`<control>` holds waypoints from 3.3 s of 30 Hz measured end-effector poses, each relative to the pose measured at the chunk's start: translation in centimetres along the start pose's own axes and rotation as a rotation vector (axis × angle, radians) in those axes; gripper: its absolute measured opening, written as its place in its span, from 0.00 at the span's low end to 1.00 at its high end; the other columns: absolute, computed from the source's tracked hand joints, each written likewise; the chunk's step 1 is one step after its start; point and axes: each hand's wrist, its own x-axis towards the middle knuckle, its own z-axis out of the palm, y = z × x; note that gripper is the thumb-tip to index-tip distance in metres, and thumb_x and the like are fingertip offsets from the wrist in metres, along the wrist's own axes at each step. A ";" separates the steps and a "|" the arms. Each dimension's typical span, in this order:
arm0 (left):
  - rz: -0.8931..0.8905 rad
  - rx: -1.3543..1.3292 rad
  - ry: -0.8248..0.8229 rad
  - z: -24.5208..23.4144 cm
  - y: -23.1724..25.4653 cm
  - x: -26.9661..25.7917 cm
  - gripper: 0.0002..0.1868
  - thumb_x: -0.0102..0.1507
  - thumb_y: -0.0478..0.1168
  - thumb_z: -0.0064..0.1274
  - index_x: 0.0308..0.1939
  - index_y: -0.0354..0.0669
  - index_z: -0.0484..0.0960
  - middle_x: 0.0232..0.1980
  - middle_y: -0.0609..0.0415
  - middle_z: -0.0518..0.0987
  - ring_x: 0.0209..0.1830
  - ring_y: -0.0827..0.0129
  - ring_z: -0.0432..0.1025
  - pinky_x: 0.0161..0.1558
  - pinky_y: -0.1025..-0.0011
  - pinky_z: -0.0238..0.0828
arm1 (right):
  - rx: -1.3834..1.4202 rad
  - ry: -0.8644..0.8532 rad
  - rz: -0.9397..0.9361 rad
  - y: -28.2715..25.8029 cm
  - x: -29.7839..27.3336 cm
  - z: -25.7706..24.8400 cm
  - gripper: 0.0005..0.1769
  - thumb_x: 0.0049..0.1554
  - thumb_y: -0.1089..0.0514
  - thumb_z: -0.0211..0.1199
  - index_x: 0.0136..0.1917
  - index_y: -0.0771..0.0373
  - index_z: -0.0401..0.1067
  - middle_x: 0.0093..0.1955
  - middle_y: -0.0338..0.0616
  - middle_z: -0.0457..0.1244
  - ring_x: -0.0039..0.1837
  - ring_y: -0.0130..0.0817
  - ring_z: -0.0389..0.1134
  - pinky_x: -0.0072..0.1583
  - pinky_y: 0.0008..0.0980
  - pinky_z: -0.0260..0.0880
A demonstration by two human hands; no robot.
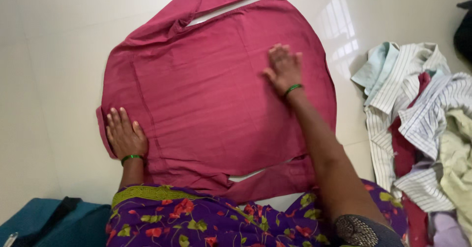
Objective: The person folds a pink long-sleeved shirt on the floor. They smooth the fabric, fold the sleeves inward, fold the shirt in half, and then fold it into a compact rectangle.
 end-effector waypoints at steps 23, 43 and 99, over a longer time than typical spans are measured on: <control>0.014 0.028 -0.066 3.2 -3.2 1.7 0.33 0.73 0.50 0.34 0.82 0.46 0.53 0.85 0.47 0.47 0.85 0.56 0.42 0.80 0.52 0.38 | 0.093 0.058 0.141 8.6 0.4 2.6 0.44 0.66 0.31 0.34 0.85 0.57 0.39 0.88 0.42 0.33 0.87 0.40 0.28 0.79 0.62 0.25; 0.056 -0.308 0.150 9.8 3.4 15.9 0.26 0.75 0.39 0.37 0.79 0.43 0.62 0.81 0.46 0.60 0.82 0.53 0.51 0.77 0.53 0.49 | 0.102 -0.006 -0.588 -28.9 8.8 3.7 0.42 0.67 0.31 0.34 0.85 0.55 0.41 0.88 0.39 0.35 0.87 0.36 0.30 0.81 0.52 0.23; 0.051 0.036 -0.116 5.6 -0.7 15.7 0.34 0.73 0.44 0.30 0.83 0.44 0.48 0.86 0.49 0.44 0.86 0.58 0.38 0.80 0.51 0.34 | 0.120 -0.044 0.161 5.5 13.1 -2.3 0.40 0.66 0.31 0.29 0.86 0.46 0.36 0.89 0.32 0.31 0.87 0.34 0.27 0.81 0.56 0.16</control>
